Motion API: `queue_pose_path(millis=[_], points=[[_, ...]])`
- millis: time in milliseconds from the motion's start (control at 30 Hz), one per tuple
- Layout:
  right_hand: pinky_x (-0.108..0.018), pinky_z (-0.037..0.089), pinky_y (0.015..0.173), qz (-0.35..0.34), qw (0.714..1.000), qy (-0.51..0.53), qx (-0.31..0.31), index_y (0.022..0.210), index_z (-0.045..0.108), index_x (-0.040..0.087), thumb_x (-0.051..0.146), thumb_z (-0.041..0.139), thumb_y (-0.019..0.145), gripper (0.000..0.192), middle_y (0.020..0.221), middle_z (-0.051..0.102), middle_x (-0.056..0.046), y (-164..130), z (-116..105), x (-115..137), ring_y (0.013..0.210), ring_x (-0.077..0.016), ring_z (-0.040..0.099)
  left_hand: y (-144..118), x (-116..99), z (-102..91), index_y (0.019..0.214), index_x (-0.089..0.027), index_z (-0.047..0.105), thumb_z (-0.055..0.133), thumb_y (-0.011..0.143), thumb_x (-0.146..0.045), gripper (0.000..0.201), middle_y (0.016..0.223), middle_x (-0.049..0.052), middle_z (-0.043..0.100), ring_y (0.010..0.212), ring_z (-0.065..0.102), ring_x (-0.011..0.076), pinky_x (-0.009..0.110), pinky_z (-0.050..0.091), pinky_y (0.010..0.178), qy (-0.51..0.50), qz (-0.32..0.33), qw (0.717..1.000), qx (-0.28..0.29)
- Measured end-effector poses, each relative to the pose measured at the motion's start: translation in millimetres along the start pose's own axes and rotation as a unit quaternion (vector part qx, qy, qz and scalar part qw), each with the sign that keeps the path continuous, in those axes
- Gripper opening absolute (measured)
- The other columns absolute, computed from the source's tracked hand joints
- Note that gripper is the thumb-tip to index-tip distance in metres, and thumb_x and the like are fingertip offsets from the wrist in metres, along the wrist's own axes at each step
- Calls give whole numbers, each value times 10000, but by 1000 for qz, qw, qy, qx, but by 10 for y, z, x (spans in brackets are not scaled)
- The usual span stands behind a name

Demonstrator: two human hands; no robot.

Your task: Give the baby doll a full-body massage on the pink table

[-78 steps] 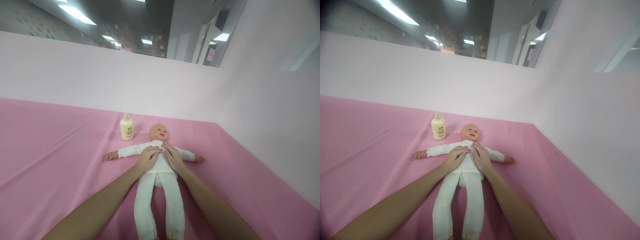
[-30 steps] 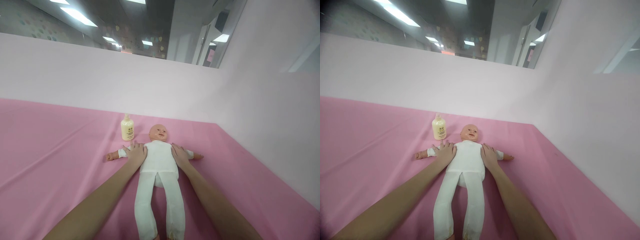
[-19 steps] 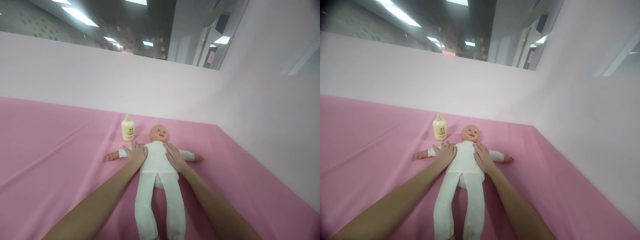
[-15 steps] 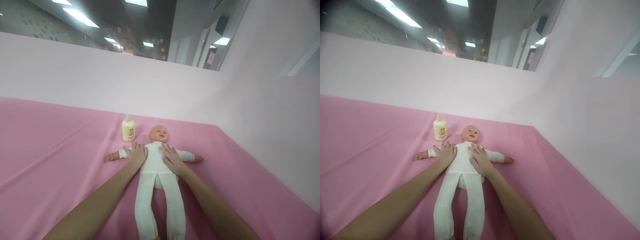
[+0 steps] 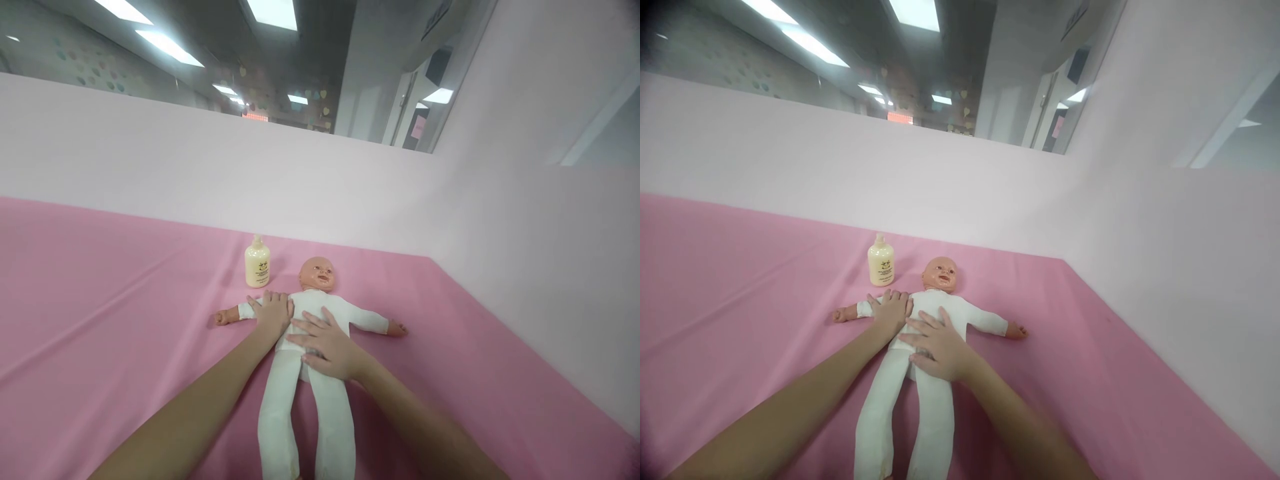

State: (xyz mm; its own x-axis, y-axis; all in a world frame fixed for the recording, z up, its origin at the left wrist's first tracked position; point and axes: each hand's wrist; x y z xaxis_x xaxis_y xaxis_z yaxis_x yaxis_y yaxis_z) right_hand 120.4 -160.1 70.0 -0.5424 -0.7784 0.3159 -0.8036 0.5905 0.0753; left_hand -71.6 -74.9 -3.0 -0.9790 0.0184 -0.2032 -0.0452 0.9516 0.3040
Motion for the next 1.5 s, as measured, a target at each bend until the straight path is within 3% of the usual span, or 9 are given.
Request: queue_pose_path(millis=[167,333,600,733,867,1100,1233,1500], points=[[-510,-35,1207,-100,994,30,34,1459,429,353,536,515,942,554,1549,417,-19,6,50,302,1488,-236,270,14,13,54,1155,-178,645,328,990,-344,394,1235,150,646,1283,432,378,785,20,1060,3,-1,1000,-12],[-431,94,1208,-177,982,23,63,1431,468,319,514,619,881,603,1536,439,-22,-13,111,552,1485,-228,276,14,34,93,1152,-172,649,333,986,-337,393,1207,159,655,1245,458,375,788,8,1057,-1,5,1000,-23],[-430,44,1227,-244,967,-5,72,1362,537,323,551,577,897,520,1519,464,-1,-28,288,753,1480,-206,294,10,55,87,1113,-182,656,338,983,-342,379,1175,142,670,1185,498,366,801,49,1042,5,13,999,-37],[-375,124,1235,-183,983,6,17,1377,543,349,578,569,896,533,1453,544,14,1,334,661,1434,-230,387,13,52,76,1139,-181,646,320,989,-350,396,1190,144,667,1191,491,367,795,61,1045,8,10,1000,-23],[-460,115,1240,-59,997,8,-55,1376,561,304,511,499,956,473,1449,549,-27,44,270,453,1394,-284,440,-12,32,42,1150,-173,638,313,992,-344,400,1197,138,664,1196,489,361,780,64,1059,6,16,1000,-18],[-557,169,1201,118,986,-46,-110,1382,541,278,417,401,1004,426,1539,435,-46,81,184,182,1466,-267,307,-93,-23,-9,1157,-148,634,316,988,-316,397,1170,152,665,1185,494,359,760,84,1069,18,31,999,-38],[-570,161,1197,106,985,-74,-112,1354,563,256,398,348,1022,420,1535,439,-56,52,259,356,1469,-275,288,-86,-8,10,1160,-150,627,301,992,-318,404,1163,152,664,1154,506,358,745,107,1064,22,35,999,-36],[-509,164,1224,57,994,-46,-84,1253,636,259,352,326,1025,396,1399,592,-38,39,401,727,1376,-221,451,-49,39,37,1205,-149,602,281,992,-321,422,1198,156,646,1171,505,338,605,221,1066,-6,60,998,-17]])
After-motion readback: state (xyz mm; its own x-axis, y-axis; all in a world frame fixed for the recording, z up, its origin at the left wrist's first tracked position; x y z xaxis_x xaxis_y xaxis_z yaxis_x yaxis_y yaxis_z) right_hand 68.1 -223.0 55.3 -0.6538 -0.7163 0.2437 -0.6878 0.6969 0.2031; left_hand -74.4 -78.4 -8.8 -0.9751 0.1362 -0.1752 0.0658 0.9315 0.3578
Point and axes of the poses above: each hand's wrist, its own y-axis towards the middle knuckle, its own z-axis out of the palm, x = y × z
